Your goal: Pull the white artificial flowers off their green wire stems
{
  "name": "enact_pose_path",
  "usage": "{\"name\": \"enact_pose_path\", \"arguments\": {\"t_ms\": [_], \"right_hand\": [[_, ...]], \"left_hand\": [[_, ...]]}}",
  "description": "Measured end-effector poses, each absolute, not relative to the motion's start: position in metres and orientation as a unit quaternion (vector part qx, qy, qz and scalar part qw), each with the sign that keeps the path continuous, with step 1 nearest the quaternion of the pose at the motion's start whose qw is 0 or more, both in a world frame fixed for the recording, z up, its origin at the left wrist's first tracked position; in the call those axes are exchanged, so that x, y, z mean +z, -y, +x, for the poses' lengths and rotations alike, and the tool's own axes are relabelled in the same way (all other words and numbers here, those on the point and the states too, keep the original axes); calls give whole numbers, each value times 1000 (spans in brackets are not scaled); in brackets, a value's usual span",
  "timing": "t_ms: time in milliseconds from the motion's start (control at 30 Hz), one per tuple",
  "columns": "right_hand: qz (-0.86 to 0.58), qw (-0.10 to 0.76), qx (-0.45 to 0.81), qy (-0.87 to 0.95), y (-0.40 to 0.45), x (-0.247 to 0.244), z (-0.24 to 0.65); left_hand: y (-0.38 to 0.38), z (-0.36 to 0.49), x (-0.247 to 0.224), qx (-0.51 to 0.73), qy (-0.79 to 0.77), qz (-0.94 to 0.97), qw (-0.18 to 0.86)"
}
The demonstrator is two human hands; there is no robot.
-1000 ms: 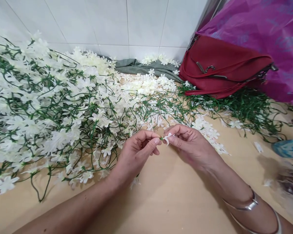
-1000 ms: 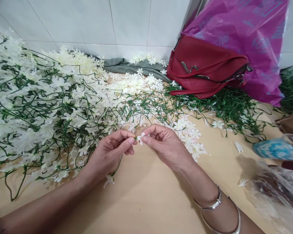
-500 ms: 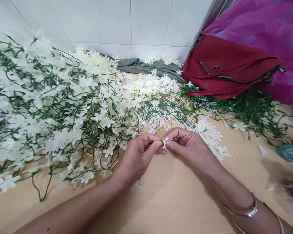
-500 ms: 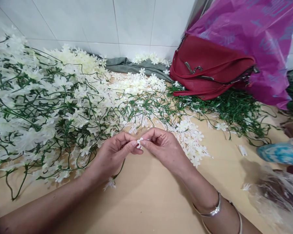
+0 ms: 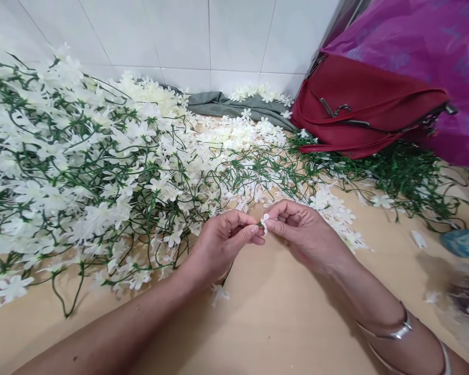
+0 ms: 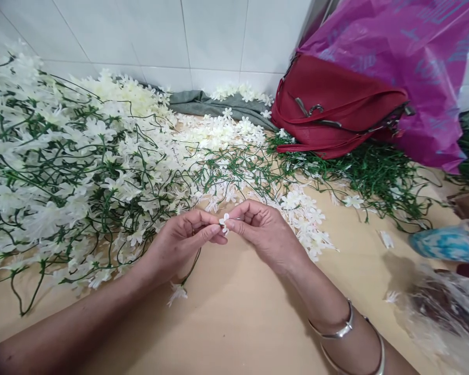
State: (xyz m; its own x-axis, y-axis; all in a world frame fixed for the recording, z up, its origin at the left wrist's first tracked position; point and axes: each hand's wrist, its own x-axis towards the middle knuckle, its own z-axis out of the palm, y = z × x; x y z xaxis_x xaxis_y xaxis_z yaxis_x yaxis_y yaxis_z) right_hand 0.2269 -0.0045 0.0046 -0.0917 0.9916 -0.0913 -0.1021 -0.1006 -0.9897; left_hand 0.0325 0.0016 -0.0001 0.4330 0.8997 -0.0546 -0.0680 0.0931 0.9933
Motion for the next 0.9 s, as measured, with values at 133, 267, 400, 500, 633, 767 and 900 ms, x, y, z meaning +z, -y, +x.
{"name": "enact_pose_path", "arguments": {"t_ms": [133, 267, 400, 500, 633, 767, 900], "right_hand": [[-481, 460, 577, 473, 6, 9, 227], [-506, 427, 564, 493, 8, 15, 228], [-513, 420, 557, 500, 9, 18, 226], [-513, 415, 559, 503, 10, 19, 224], [-507, 423, 554, 507, 9, 17, 222], [-485, 434, 569, 503, 7, 15, 226], [-478, 414, 581, 512, 5, 14, 230]], "left_hand": [[-1, 33, -1, 374, -370, 553, 646], [1, 32, -1, 360, -377, 581, 625], [2, 32, 0, 350, -398, 594, 605], [3, 33, 0, 352, -410, 598, 592], [3, 33, 0, 350, -412, 612, 576], [2, 33, 0, 348, -409, 623, 568], [2, 33, 0, 353, -408, 623, 567]]}}
